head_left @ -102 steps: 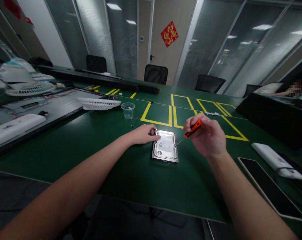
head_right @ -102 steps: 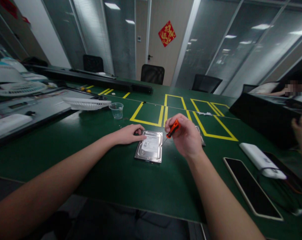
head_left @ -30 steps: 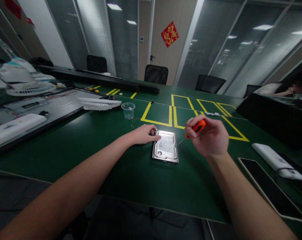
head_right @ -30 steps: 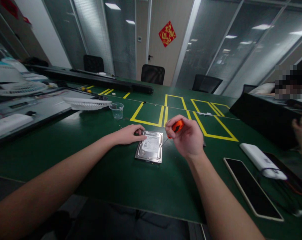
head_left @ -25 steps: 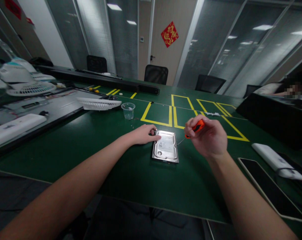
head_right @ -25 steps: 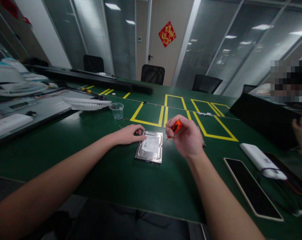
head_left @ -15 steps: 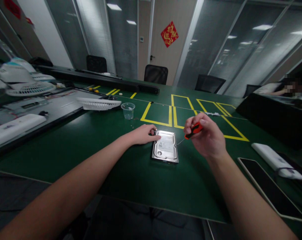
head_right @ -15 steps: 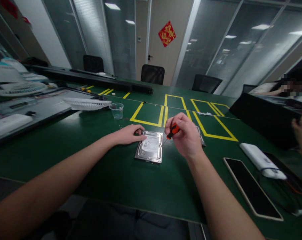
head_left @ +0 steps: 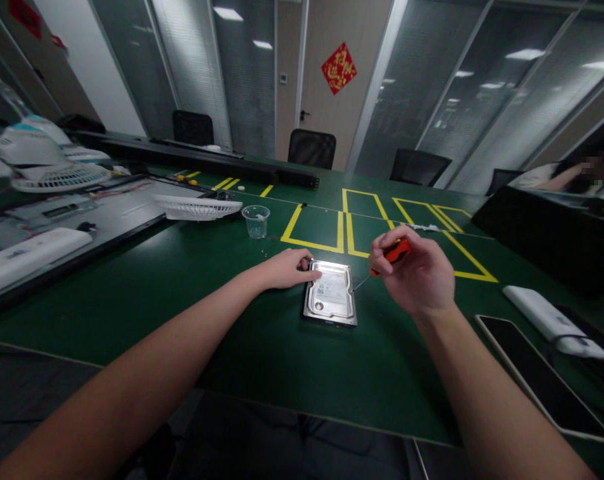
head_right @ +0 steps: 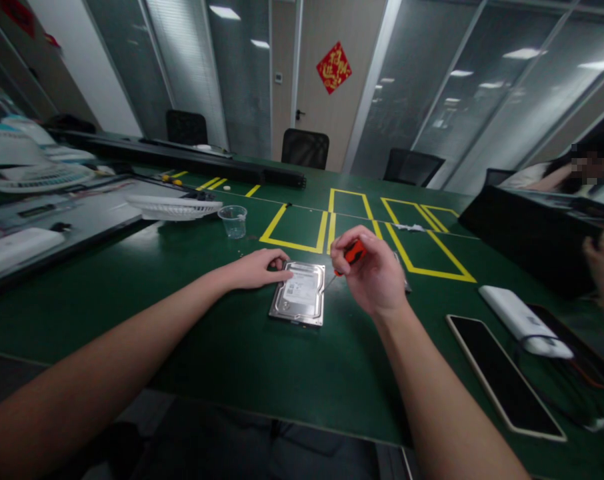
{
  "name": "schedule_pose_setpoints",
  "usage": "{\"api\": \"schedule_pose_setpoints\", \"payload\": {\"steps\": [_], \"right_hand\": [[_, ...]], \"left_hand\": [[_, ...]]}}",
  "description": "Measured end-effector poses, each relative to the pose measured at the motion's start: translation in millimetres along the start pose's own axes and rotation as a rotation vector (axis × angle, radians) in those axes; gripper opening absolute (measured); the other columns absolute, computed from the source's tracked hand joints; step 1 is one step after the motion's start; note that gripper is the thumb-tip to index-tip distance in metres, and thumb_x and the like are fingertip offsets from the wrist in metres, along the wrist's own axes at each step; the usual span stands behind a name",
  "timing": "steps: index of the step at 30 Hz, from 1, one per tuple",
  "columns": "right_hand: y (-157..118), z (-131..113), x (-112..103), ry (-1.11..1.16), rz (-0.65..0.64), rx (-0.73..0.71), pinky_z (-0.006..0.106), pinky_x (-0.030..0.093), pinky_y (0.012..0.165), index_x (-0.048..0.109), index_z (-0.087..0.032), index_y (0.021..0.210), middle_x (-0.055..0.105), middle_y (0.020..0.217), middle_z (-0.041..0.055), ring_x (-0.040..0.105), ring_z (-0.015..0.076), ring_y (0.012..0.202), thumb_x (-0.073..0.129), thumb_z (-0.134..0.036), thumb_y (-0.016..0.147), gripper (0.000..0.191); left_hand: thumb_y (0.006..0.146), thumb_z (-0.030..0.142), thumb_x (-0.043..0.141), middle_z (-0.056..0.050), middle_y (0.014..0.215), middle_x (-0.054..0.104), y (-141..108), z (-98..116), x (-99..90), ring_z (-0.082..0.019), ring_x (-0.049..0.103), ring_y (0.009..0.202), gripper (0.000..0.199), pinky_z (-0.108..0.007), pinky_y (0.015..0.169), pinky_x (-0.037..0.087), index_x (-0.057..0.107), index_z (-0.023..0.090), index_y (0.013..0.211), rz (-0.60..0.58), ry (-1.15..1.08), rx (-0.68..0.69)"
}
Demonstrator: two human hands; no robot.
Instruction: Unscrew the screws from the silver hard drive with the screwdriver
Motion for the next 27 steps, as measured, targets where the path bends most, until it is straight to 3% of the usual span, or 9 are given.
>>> {"api": "schedule_pose_setpoints", "payload": {"steps": [5,19,27], "right_hand": [[-0.8,-1.3,0.3,0.019,-0.025,0.006,0.032,0.036,0.057,0.07,-0.02,0.076,0.061,0.075,0.0056,0.044,0.0137,0.057,0.051,-0.044,0.09,0.033],[-1.2,-0.6,4.1,0.017,0.021,0.027,0.03,0.039,0.057,0.055,-0.023,0.075,0.061,0.075,0.002,0.053,0.0149,0.06,0.062,-0.034,0.079,0.014],[0.0,1.8,1.4,0.055,0.006,0.031,0.029,0.032,0.053,0.058,-0.024,0.079,0.063,0.077,0.0009,0.044,0.011,0.051,0.059,-0.031,0.083,0.009]], "left_hand": [[0.085,0.07,0.058,-0.008,0.105,0.07,0.9,-0.6,1.2,-0.022,0.063,0.087,0.063,-0.031,0.071,0.043,0.061,0.019,0.122,0.007,0.004,0.011],[0.085,0.069,0.059,-0.007,0.103,0.07,1.1,-2.5,1.7,-0.022,0.063,0.087,0.063,-0.031,0.071,0.043,0.061,0.019,0.123,0.009,0.001,0.02],[0.085,0.07,0.058,-0.007,0.104,0.07,1.3,-2.9,1.6,-0.021,0.063,0.088,0.064,-0.031,0.072,0.044,0.061,0.019,0.123,0.005,-0.011,0.021]]}}
Point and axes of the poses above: each hand's wrist, its own y-axis towards the middle knuckle, its own x-axis out of the palm, z = x × y, the point moved 1 cm from there along y, towards the middle knuckle
